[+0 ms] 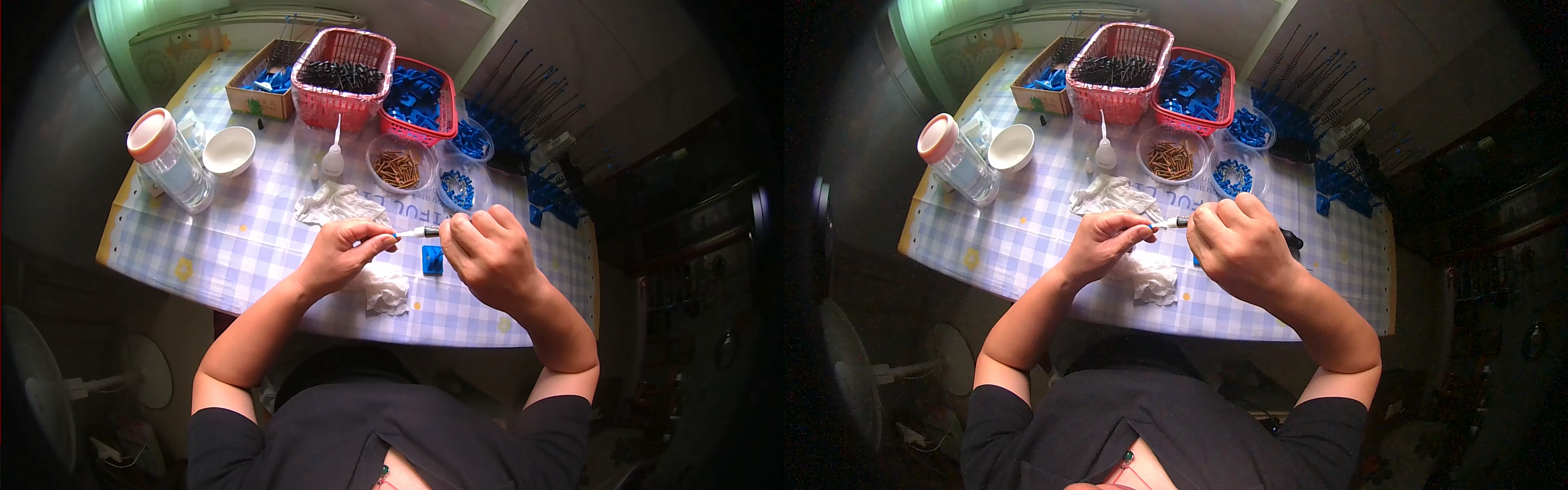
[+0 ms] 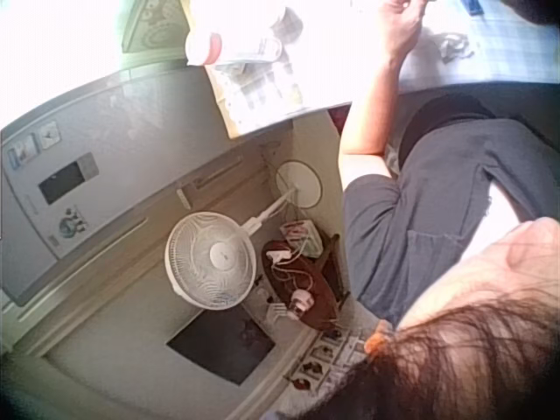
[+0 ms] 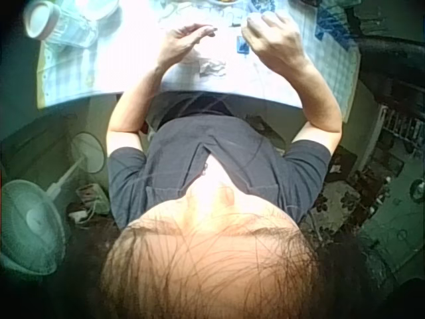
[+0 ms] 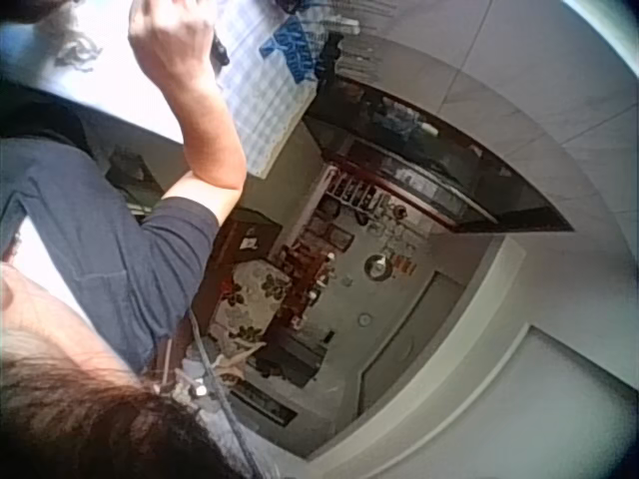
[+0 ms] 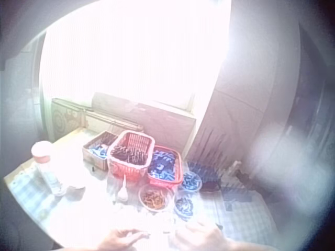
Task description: The person assembles small mechanical components by hand, threading a spring onto a metal pin and then inserting the pin into a blue plastic housing.
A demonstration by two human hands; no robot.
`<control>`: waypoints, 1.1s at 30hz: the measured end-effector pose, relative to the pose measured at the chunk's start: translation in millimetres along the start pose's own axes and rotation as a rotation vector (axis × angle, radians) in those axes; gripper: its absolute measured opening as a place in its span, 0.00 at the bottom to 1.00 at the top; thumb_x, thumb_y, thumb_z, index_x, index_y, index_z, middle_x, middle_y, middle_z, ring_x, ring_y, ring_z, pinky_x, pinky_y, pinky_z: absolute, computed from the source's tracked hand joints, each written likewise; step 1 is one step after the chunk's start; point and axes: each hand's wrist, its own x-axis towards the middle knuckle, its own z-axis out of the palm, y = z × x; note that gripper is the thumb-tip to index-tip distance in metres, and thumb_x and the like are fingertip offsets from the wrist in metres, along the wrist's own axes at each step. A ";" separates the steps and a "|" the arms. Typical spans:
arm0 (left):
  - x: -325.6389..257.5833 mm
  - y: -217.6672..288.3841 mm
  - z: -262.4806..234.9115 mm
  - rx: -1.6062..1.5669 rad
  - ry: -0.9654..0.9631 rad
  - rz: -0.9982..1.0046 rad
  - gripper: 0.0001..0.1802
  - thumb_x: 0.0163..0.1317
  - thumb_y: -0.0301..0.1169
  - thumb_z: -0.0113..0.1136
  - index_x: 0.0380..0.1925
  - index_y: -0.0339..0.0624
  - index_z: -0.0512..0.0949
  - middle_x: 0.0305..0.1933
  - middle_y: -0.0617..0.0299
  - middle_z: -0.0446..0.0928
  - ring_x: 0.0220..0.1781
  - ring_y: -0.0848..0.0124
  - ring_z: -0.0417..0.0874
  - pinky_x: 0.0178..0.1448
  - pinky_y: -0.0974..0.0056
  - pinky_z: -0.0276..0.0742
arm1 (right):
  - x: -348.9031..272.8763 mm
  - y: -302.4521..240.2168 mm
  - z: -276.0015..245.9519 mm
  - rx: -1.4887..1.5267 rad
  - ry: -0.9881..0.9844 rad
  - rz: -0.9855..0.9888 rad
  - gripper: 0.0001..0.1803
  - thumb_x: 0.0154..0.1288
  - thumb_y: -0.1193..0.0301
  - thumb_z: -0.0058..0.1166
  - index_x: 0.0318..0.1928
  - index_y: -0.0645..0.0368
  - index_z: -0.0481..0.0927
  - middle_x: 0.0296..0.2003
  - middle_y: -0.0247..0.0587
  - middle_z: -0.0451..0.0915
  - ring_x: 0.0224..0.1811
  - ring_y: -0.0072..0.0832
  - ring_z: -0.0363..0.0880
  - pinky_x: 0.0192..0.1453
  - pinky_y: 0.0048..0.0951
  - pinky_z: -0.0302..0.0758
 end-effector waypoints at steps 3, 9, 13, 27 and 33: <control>0.1 -1.2 -0.1 0.009 0.003 0.008 0.09 0.64 0.28 0.59 0.39 0.34 0.82 0.31 0.63 0.82 0.31 0.82 0.77 0.35 0.75 0.72 | 0.5 -0.4 -0.5 -0.002 -0.016 0.002 0.06 0.49 0.76 0.57 0.30 0.63 0.81 0.26 0.38 0.73 0.26 0.25 0.70 0.30 0.26 0.64; 0.2 -0.3 0.1 0.006 0.007 0.012 0.09 0.64 0.27 0.58 0.39 0.33 0.82 0.31 0.63 0.83 0.30 0.82 0.77 0.35 0.75 0.72 | 0.4 0.0 -0.1 -0.001 0.001 -0.003 0.06 0.48 0.76 0.56 0.29 0.63 0.81 0.26 0.38 0.73 0.27 0.25 0.71 0.30 0.27 0.64; 0.3 0.6 -0.3 -0.012 0.003 -0.011 0.09 0.64 0.28 0.59 0.39 0.34 0.82 0.31 0.63 0.83 0.29 0.84 0.75 0.34 0.76 0.71 | -1.0 1.5 0.0 0.017 -0.016 0.023 0.07 0.48 0.75 0.56 0.31 0.63 0.81 0.26 0.38 0.74 0.27 0.26 0.72 0.31 0.27 0.65; -0.5 -4.6 -2.2 -0.132 0.017 -0.001 0.09 0.64 0.28 0.58 0.39 0.34 0.82 0.33 0.63 0.82 0.33 0.82 0.78 0.35 0.77 0.70 | -27.0 -11.4 -2.0 0.552 -0.038 0.454 0.07 0.52 0.79 0.62 0.34 0.63 0.81 0.29 0.41 0.78 0.28 0.34 0.76 0.31 0.31 0.71; 0.5 -1.7 -1.1 -0.110 0.006 -0.006 0.09 0.64 0.26 0.58 0.40 0.33 0.81 0.36 0.61 0.82 0.38 0.78 0.81 0.39 0.76 0.72 | -61.0 -49.1 31.4 1.174 -0.379 0.623 0.07 0.57 0.75 0.59 0.37 0.63 0.80 0.31 0.47 0.76 0.32 0.41 0.77 0.35 0.34 0.74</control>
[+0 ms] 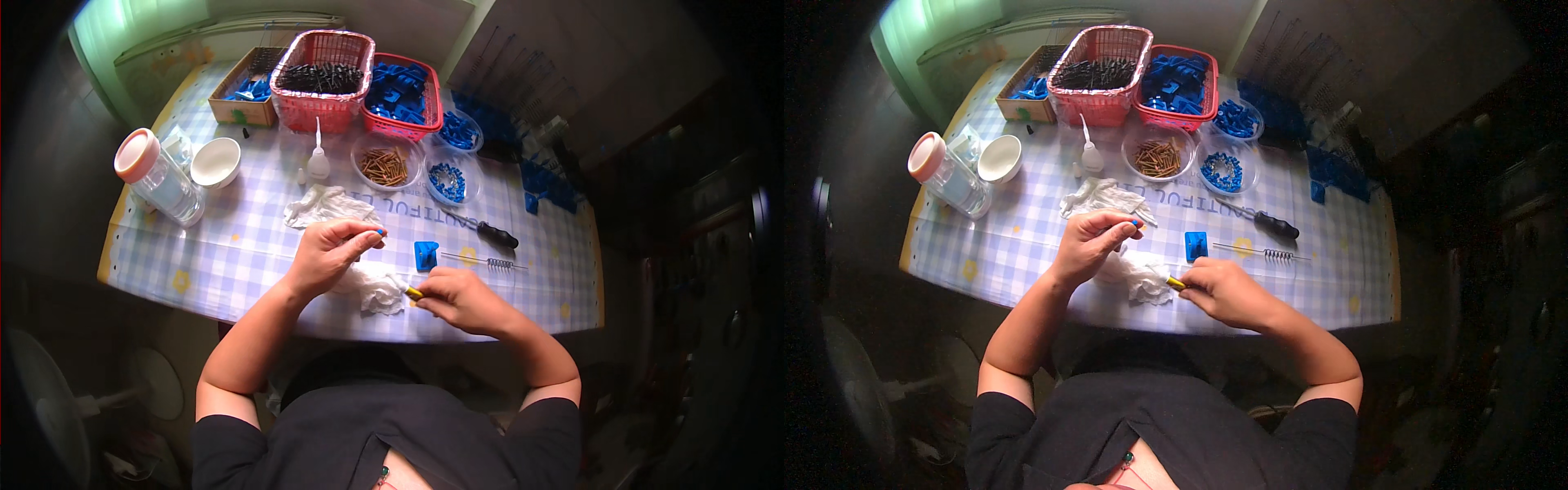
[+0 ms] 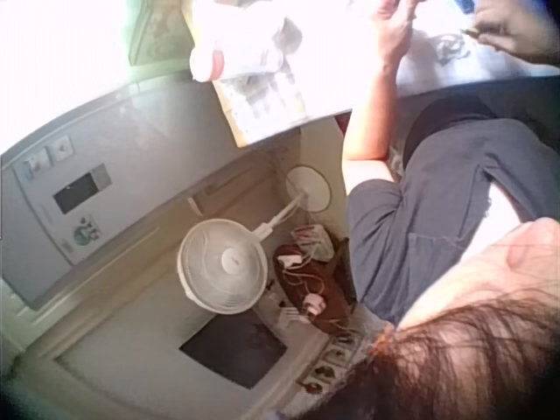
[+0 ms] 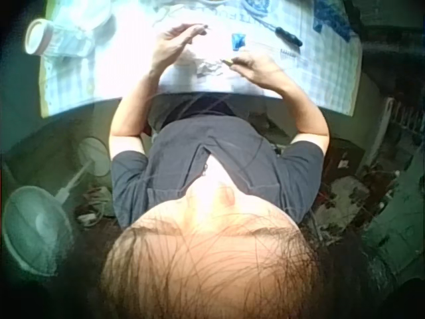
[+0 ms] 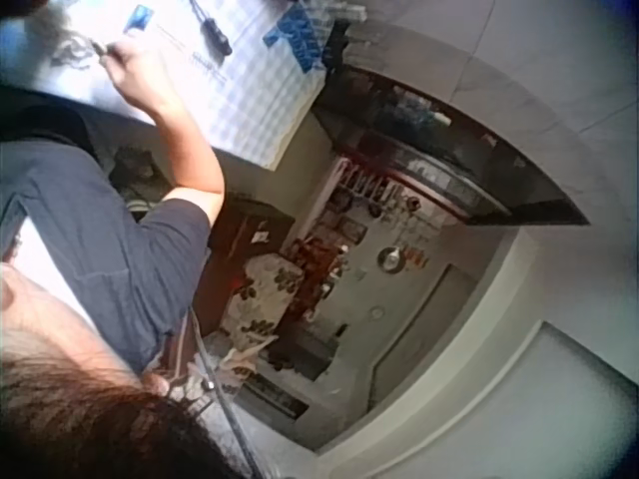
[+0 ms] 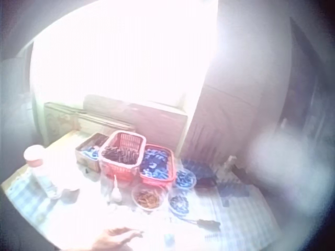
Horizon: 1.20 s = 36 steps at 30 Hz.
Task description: The person assembles small mechanical components by hand, threading a spring onto a metal pin and then inserting the pin into a blue plastic housing.
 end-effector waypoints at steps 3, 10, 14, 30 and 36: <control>0.7 -1.0 0.7 0.009 -0.004 0.023 0.09 0.64 0.26 0.58 0.41 0.33 0.81 0.36 0.61 0.82 0.39 0.78 0.81 0.39 0.76 0.72 | 0.6 8.0 20.7 0.180 -0.004 0.099 0.09 0.58 0.73 0.60 0.39 0.62 0.80 0.30 0.48 0.79 0.32 0.38 0.79 0.37 0.32 0.75; 0.4 -4.4 -2.4 0.071 0.018 0.014 0.08 0.63 0.26 0.58 0.41 0.36 0.82 0.35 0.63 0.82 0.33 0.82 0.77 0.34 0.77 0.68 | -0.4 12.9 35.4 0.070 0.137 0.143 0.11 0.56 0.68 0.63 0.36 0.61 0.78 0.29 0.46 0.80 0.30 0.37 0.80 0.35 0.32 0.75; 0.2 -2.8 -1.8 0.124 0.041 -0.001 0.08 0.63 0.27 0.59 0.40 0.37 0.82 0.33 0.64 0.82 0.31 0.83 0.76 0.34 0.76 0.69 | -15.5 20.3 23.3 -0.073 0.308 0.121 0.13 0.56 0.65 0.63 0.35 0.60 0.78 0.28 0.46 0.78 0.28 0.39 0.79 0.32 0.35 0.74; 1.5 -4.1 -1.3 0.039 0.005 0.002 0.08 0.64 0.27 0.58 0.40 0.36 0.82 0.34 0.63 0.82 0.32 0.83 0.76 0.33 0.76 0.68 | -46.0 40.3 -1.6 -0.070 0.886 0.425 0.04 0.62 0.80 0.49 0.36 0.63 0.77 0.29 0.42 0.82 0.28 0.26 0.83 0.33 0.26 0.78; 1.0 -2.0 -0.3 0.071 0.004 0.004 0.09 0.64 0.27 0.58 0.41 0.35 0.82 0.34 0.62 0.82 0.32 0.83 0.76 0.32 0.77 0.67 | -76.9 17.6 -10.7 0.752 1.096 -0.014 0.14 0.63 0.75 0.38 0.42 0.71 0.75 0.34 0.56 0.81 0.35 0.36 0.84 0.43 0.36 0.83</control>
